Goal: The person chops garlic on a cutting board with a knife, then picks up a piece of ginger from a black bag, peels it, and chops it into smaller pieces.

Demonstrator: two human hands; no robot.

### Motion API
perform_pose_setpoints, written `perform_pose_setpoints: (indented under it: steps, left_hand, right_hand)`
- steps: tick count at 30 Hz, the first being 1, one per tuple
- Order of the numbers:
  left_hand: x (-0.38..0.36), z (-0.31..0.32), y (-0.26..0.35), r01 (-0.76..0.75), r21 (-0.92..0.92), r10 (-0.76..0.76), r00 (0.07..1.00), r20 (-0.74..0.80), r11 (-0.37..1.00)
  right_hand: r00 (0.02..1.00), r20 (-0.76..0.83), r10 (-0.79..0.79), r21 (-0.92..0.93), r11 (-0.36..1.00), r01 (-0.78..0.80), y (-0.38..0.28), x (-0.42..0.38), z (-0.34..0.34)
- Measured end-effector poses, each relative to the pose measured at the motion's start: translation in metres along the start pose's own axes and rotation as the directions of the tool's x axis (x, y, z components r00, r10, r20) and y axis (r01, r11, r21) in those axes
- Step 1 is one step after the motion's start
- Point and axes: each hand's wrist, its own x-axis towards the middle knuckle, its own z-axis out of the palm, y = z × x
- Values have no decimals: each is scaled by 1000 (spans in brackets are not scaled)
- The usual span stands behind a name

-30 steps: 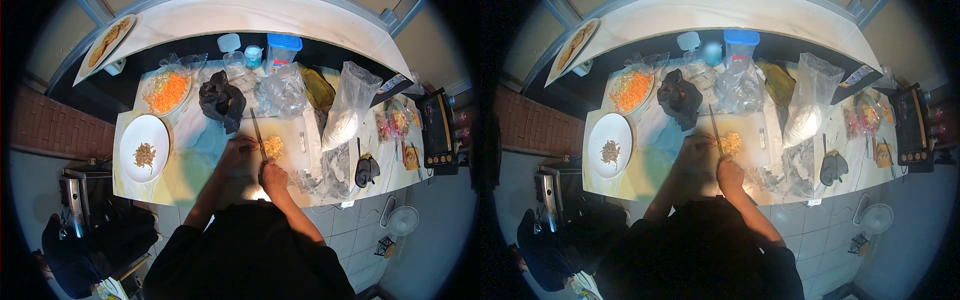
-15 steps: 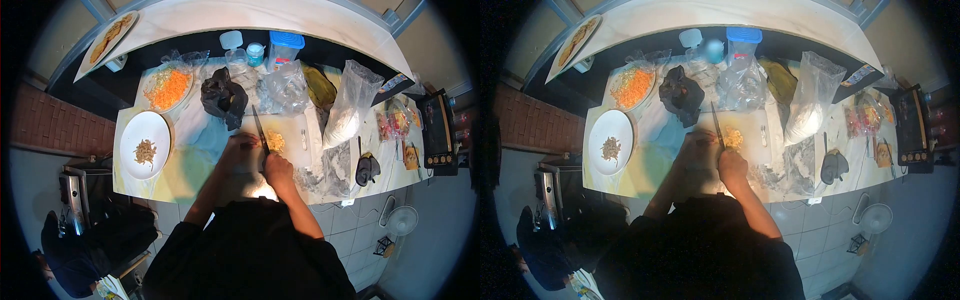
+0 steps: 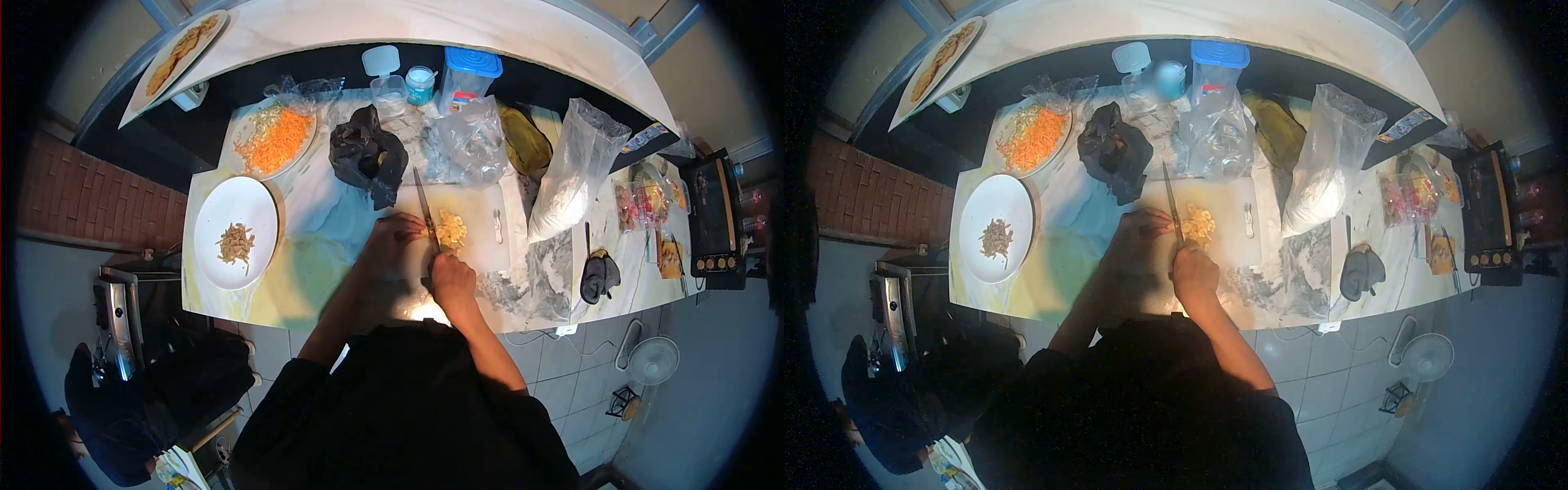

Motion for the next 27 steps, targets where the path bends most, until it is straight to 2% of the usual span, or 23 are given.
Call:
perform_pose_setpoints:
  steps: [2, 3, 6, 9, 12, 15, 19, 21, 22, 24, 27]
  left_hand:
    - [2, -2, 12, 24, 57, -25, 999, 19, 998]
    - [3, -3, 18, 51, 114, -55, 998, 35, 992]
    - [1, -1, 10, 115, 74, -118, 992, 37, 991]
    - [3, -2, 14, 50, 69, -52, 998, 35, 996]
    - [1, 0, 16, 132, 56, -133, 991, 22, 990]
    - [2, -1, 13, 81, 99, -85, 996, 38, 992]
    - [0, -2, 10, 66, 113, -72, 996, 44, 991]
    - [-2, -1, 1, 105, -93, -101, 994, 47, 990]
    - [-3, -1, 0, 105, -94, -101, 994, 48, 990]
    - [-5, -1, 0, 238, -337, -231, 971, 63, 911]
    - [-5, -1, 0, 227, -310, -221, 974, 55, 923]
  right_hand:
    - [994, -102, -35, -32, 999, 32, 1, -1, 12]
    - [994, -101, -31, -30, 999, 28, 0, -1, 14]
    - [994, -106, 27, -12, 1000, -29, 0, -2, 19]
    - [984, -175, -34, -51, 998, 25, 0, -2, 25]
    - [990, -130, 47, -9, 999, -49, -1, 0, 27]
    - [987, -160, 30, -18, 999, -33, 3, 1, 29]
    - [998, -54, -32, -13, 999, 31, 5, -1, -4]
    - [999, -6, -50, 1, 999, 50, 5, 1, -15]
    - [1000, -2, -30, 20, 999, 30, 4, 3, -16]
    - [1000, 3, -12, 38, 999, 12, 2, 3, -19]
    - [999, 17, -36, 20, 999, 36, 0, 2, -24]
